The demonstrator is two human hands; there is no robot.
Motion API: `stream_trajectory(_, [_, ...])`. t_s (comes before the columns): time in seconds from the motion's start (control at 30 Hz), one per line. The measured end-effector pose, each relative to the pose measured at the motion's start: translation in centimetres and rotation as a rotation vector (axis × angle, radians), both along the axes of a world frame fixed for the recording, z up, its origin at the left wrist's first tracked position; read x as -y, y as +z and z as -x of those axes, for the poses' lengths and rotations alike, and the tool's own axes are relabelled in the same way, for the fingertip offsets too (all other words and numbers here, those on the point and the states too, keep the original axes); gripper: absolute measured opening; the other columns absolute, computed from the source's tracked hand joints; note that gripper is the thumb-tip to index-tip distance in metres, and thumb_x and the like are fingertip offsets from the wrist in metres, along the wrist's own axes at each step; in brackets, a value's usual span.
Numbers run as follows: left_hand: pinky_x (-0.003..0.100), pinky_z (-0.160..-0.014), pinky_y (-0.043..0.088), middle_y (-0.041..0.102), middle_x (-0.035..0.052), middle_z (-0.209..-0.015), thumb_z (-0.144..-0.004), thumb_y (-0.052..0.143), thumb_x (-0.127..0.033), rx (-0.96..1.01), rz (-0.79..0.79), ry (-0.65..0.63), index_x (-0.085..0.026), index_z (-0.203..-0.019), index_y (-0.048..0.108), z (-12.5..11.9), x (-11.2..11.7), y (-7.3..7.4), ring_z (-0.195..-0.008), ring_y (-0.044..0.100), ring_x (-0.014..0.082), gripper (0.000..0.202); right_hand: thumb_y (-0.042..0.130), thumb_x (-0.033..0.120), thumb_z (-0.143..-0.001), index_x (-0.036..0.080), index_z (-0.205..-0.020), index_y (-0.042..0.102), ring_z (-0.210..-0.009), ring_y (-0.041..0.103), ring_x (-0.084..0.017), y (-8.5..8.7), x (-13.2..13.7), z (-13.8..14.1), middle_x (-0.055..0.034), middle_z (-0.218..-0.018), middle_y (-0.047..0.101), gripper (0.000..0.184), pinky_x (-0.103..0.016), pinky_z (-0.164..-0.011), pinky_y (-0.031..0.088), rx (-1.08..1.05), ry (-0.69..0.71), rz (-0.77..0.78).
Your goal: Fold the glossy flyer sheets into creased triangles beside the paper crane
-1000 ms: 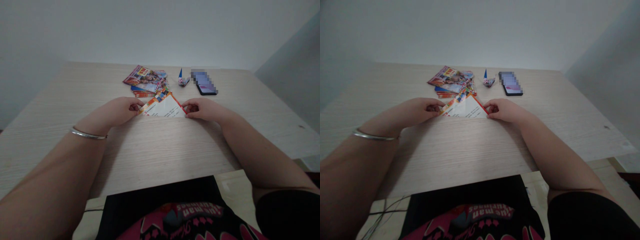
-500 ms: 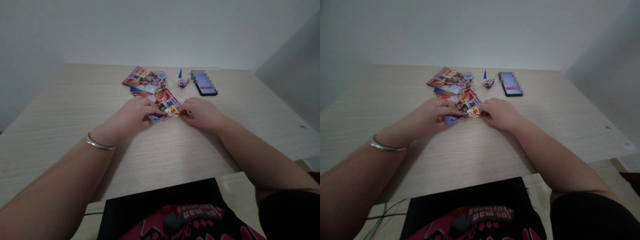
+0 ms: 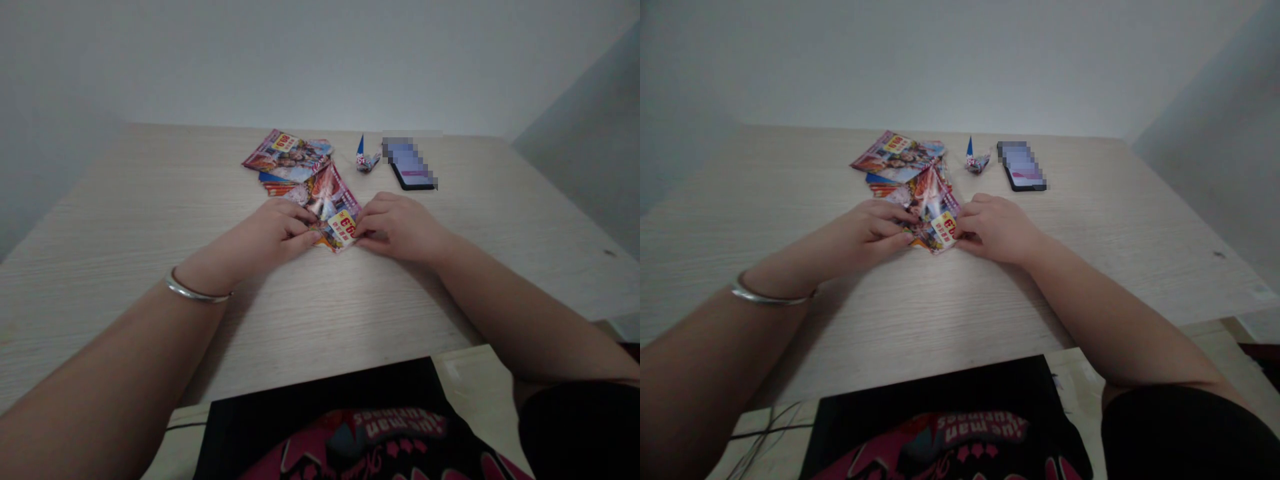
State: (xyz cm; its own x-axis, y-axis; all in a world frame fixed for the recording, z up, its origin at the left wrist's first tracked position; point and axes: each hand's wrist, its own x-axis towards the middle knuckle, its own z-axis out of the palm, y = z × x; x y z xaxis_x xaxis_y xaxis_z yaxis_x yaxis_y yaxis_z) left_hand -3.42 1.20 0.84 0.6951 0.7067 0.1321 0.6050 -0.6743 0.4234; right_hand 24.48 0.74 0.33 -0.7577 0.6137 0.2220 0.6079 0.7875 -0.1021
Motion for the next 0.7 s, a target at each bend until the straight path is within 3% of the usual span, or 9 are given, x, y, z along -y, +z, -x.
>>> stream_trajectory(0.13, [0.041,-0.109,0.05,0.08,0.0081,-0.121,-0.099,0.047,-0.042,0.036,-0.004,0.064,-0.024,-0.071,0.077,0.2,-0.4,-0.7,-0.118,0.071,0.0242,0.045,0.059,0.043,-0.102,0.024,-0.092,0.081,-0.096,0.064,-0.025,-0.2,-0.2,0.3,-0.0057,-0.101,0.081,0.03,-0.041,-0.092,0.045,-0.041,0.045,-0.021])
stream_trajectory(0.3, [0.042,-0.099,0.054,0.081,0.0106,-0.108,-0.097,0.047,-0.039,-0.054,0.019,0.249,-0.02,-0.091,0.08,0.2,0.0,-0.6,-0.105,0.073,0.0266,0.039,0.061,0.041,-0.1,0.023,-0.091,0.082,-0.093,0.062,-0.026,-0.4,-0.2,0.6,-0.0069,-0.093,0.081,0.029,-0.041,-0.087,0.043,0.037,-0.006,-0.089])
stream_trajectory(0.47, [0.041,-0.09,0.055,0.079,0.0112,-0.1,-0.097,0.047,-0.035,-0.121,-0.027,0.255,-0.018,-0.095,0.078,0.0,0.3,-0.1,-0.093,0.072,0.0267,0.035,0.06,0.033,-0.099,0.021,-0.098,0.081,-0.09,0.06,-0.024,-0.7,0.2,1.4,-0.0084,-0.094,0.08,0.024,-0.037,-0.081,0.042,0.031,0.023,-0.095])
stream_trajectory(0.6, [0.045,-0.109,0.051,0.078,0.0146,-0.117,-0.098,0.052,-0.033,-0.068,-0.132,0.255,-0.016,-0.096,0.078,0.1,0.1,-0.7,-0.12,0.067,0.0301,0.031,0.06,0.029,-0.098,0.02,-0.1,0.081,-0.091,0.062,-0.024,-0.4,0.5,2.0,-0.0095,-0.096,0.079,0.023,-0.036,-0.081,0.043,0.027,-0.061,-0.009])
stream_trajectory(0.7, [0.047,-0.118,0.047,0.072,0.0171,-0.131,-0.099,0.056,-0.032,-0.046,-0.175,0.288,-0.015,-0.098,0.078,0.3,0.0,-1.2,-0.135,0.06,0.0316,0.027,0.062,0.029,-0.097,0.022,-0.114,0.079,-0.088,0.065,-0.024,-0.4,0.7,2.3,-0.0085,-0.094,0.079,0.025,-0.034,-0.077,0.043,0.001,-0.198,0.025])
